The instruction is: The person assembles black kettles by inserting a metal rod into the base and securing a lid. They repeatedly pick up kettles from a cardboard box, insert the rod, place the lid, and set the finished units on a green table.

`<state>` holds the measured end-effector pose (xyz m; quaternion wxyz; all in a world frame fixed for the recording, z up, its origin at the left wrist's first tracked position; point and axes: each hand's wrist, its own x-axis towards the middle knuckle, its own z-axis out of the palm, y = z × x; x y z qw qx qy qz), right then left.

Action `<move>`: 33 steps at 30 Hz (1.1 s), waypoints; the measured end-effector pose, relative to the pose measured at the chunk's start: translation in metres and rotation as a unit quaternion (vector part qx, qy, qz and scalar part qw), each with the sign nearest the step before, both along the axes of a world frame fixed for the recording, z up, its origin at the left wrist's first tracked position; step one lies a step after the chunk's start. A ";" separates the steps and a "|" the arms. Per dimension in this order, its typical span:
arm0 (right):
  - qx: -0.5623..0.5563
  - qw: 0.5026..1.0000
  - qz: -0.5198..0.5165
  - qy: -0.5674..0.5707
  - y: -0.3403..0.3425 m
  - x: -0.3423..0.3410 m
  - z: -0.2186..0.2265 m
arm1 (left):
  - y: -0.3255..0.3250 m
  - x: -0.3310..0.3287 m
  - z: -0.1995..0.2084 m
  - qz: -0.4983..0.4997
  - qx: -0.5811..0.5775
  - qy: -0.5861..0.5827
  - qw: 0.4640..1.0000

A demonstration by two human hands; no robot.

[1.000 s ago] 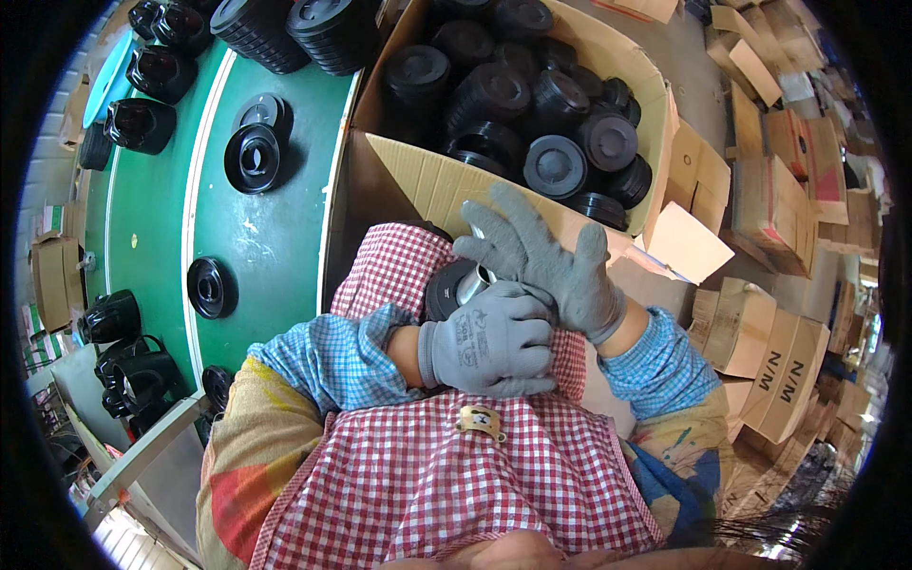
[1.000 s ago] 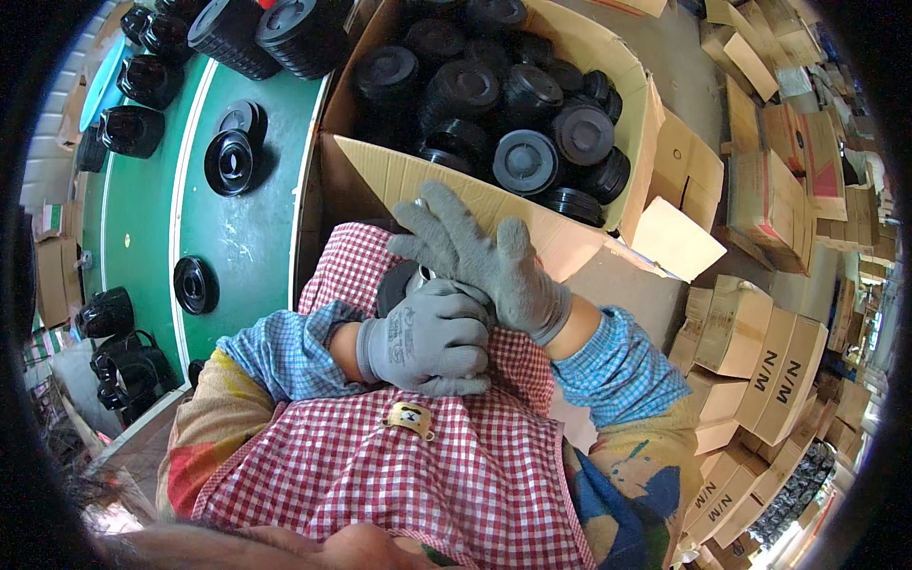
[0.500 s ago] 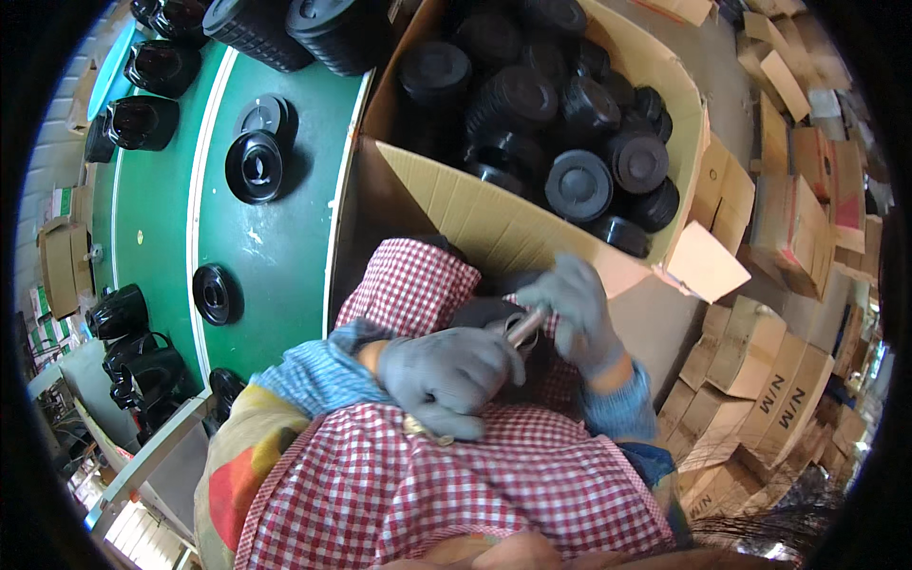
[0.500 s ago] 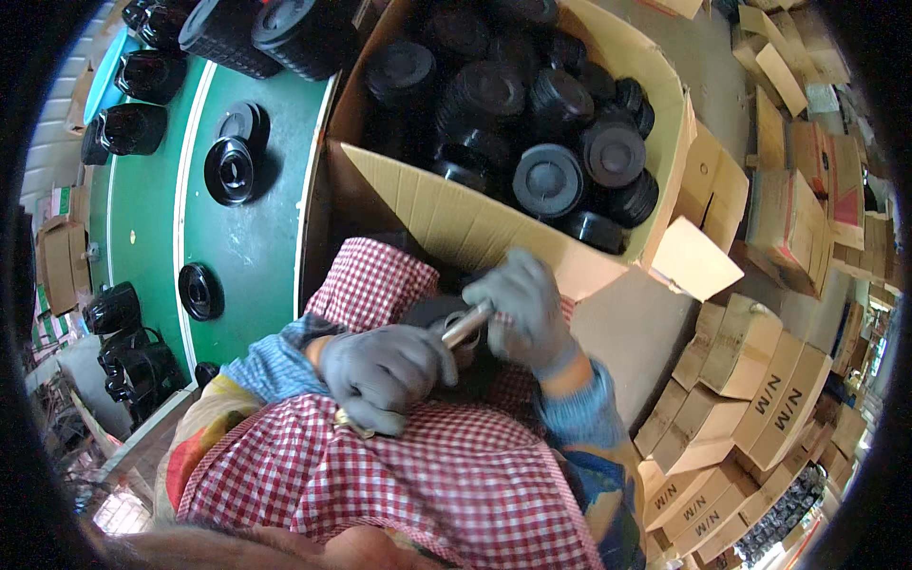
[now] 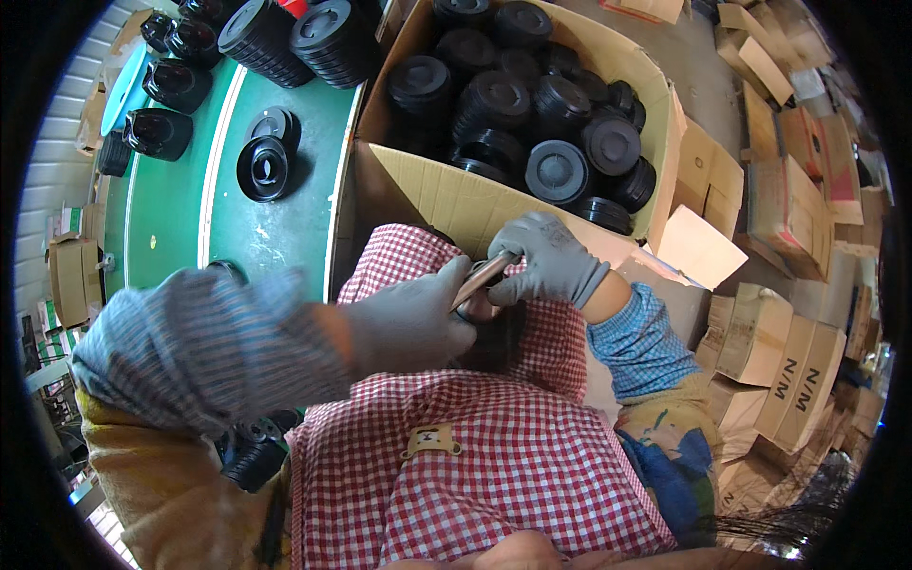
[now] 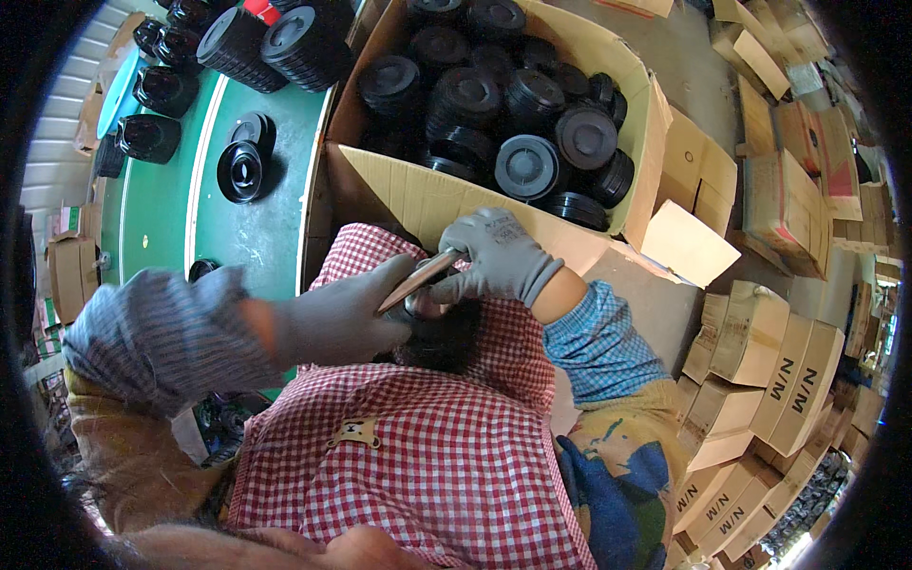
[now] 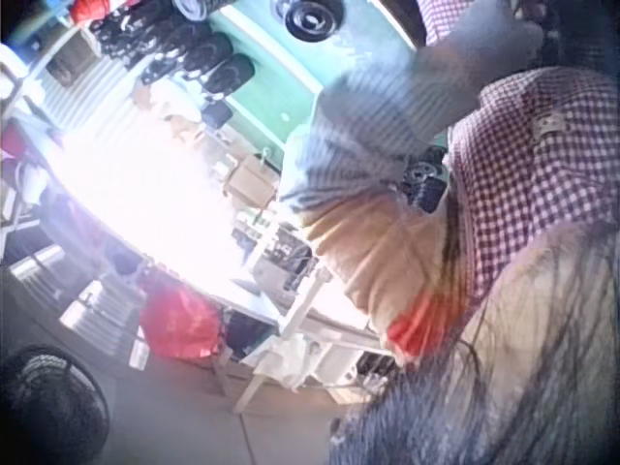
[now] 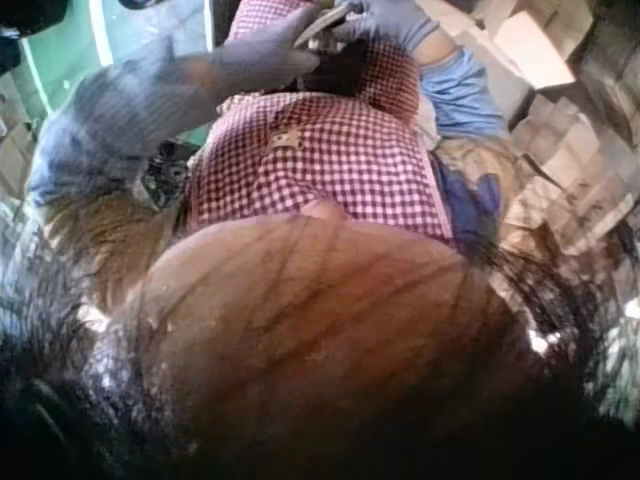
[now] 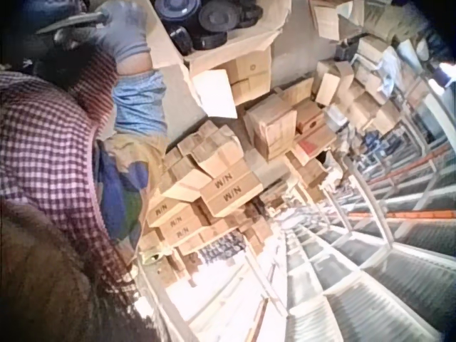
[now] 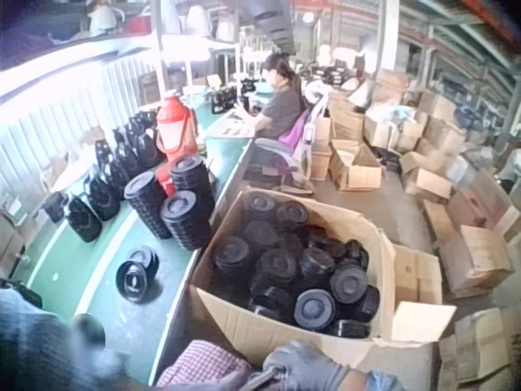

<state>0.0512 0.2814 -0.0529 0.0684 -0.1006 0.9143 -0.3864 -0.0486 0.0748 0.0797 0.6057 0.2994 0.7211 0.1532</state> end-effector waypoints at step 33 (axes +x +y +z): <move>-0.450 0.726 -0.519 -0.013 -0.033 0.134 -0.001 | -0.147 0.058 -0.132 -0.350 0.464 0.394 0.712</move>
